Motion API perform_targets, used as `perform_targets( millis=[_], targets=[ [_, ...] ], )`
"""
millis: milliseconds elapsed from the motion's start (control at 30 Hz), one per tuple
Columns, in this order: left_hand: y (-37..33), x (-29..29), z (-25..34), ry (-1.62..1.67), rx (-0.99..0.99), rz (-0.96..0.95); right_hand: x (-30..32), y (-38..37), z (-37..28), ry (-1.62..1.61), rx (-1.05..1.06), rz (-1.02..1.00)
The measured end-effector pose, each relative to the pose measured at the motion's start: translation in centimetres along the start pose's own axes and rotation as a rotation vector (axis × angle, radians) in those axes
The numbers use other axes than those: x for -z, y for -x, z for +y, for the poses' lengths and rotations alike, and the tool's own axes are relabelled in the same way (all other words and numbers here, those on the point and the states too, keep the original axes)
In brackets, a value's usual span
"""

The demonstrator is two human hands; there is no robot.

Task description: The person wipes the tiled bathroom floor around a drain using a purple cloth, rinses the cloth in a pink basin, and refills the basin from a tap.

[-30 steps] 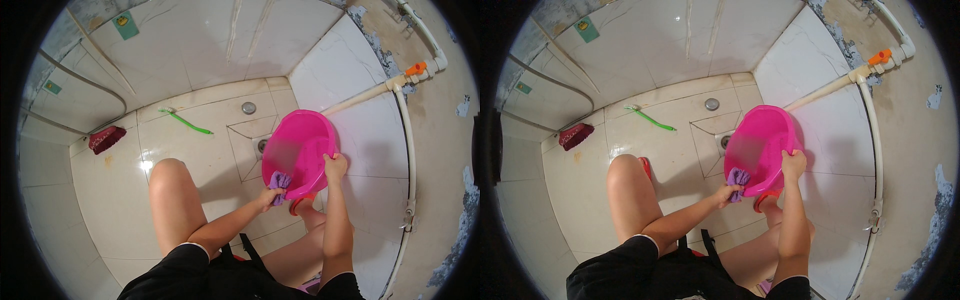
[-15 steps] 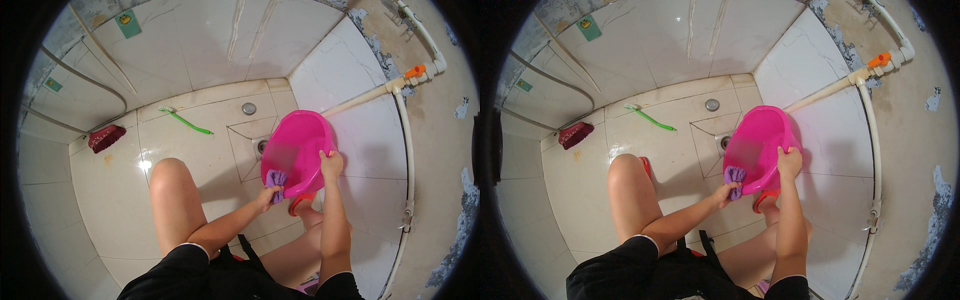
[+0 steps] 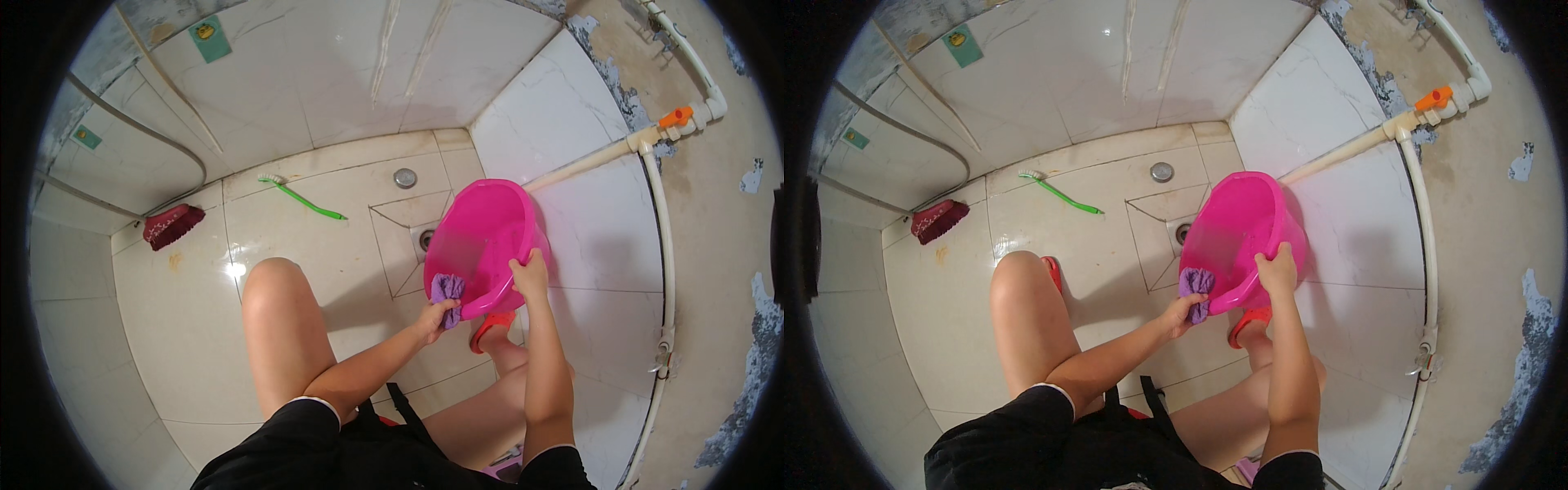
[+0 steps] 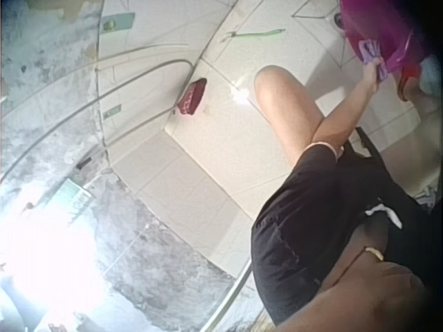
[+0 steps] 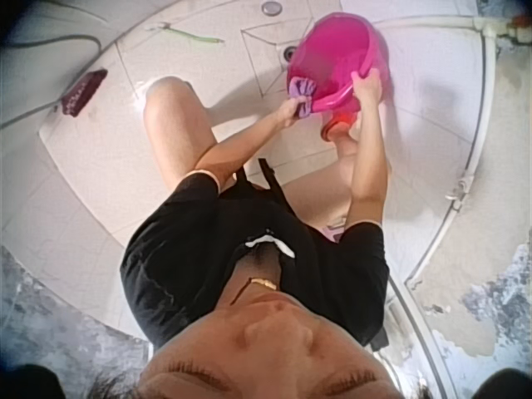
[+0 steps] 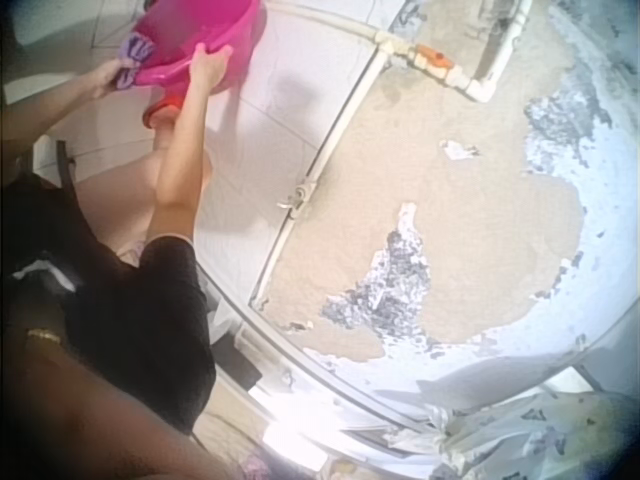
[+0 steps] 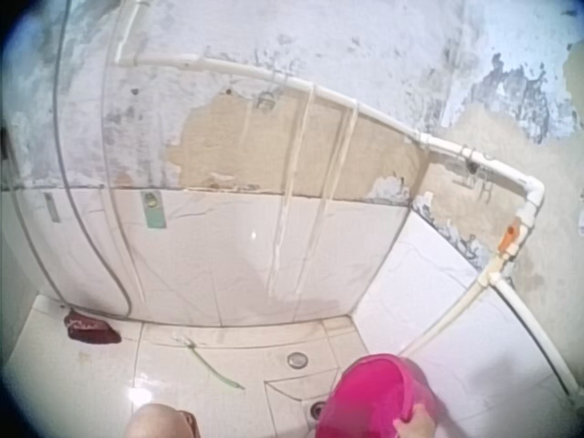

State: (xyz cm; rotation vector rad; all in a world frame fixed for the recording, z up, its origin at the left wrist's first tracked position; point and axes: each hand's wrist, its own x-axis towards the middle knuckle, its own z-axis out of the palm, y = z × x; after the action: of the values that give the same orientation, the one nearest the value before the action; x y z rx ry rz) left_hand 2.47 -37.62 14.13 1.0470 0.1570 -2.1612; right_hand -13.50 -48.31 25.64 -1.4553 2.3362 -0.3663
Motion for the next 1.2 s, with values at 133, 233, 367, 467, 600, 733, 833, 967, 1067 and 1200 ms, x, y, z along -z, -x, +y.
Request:
perform_targets(
  millis=[133,233,367,467,600,733,833,967,1067,1200],
  targets=[
    [0.4,-0.5,0.6,-0.112,0.040,0.047,0.6,1.1,0.0,-0.356,-0.171,-0.278],
    [1.2,-1.6,0.8,-0.394,-0.166,0.110,0.0,1.1,0.9,-0.355,-0.120,-0.239],
    [3.1,-3.2,1.2,-0.448,-0.294,0.091,-1.9,1.0,2.1,-0.079,0.076,-0.035],
    [4.5,-3.8,1.5,-0.487,-0.318,0.083,-1.9,2.1,1.1,-0.019,0.056,-0.030],
    [5.9,-3.4,1.8,-0.442,-0.339,0.088,-1.0,3.4,-0.2,0.073,0.089,0.040],
    [6.7,-2.8,1.5,-0.452,-0.359,0.128,-1.0,3.1,0.4,0.056,0.015,0.042],
    [7.3,-2.2,0.9,-0.483,-0.355,0.145,-0.9,3.9,-1.0,0.121,0.121,0.102],
    [8.3,-1.5,-0.2,-0.478,-0.327,0.145,-0.8,4.7,-3.4,0.184,0.157,0.085],
    [8.6,-0.9,-0.9,-0.469,-0.361,0.158,-1.1,5.2,-5.0,0.219,0.182,0.083],
    [8.1,0.2,-1.6,-0.463,-0.307,0.182,-2.0,6.6,-6.7,0.242,0.226,0.044]
  ],
)
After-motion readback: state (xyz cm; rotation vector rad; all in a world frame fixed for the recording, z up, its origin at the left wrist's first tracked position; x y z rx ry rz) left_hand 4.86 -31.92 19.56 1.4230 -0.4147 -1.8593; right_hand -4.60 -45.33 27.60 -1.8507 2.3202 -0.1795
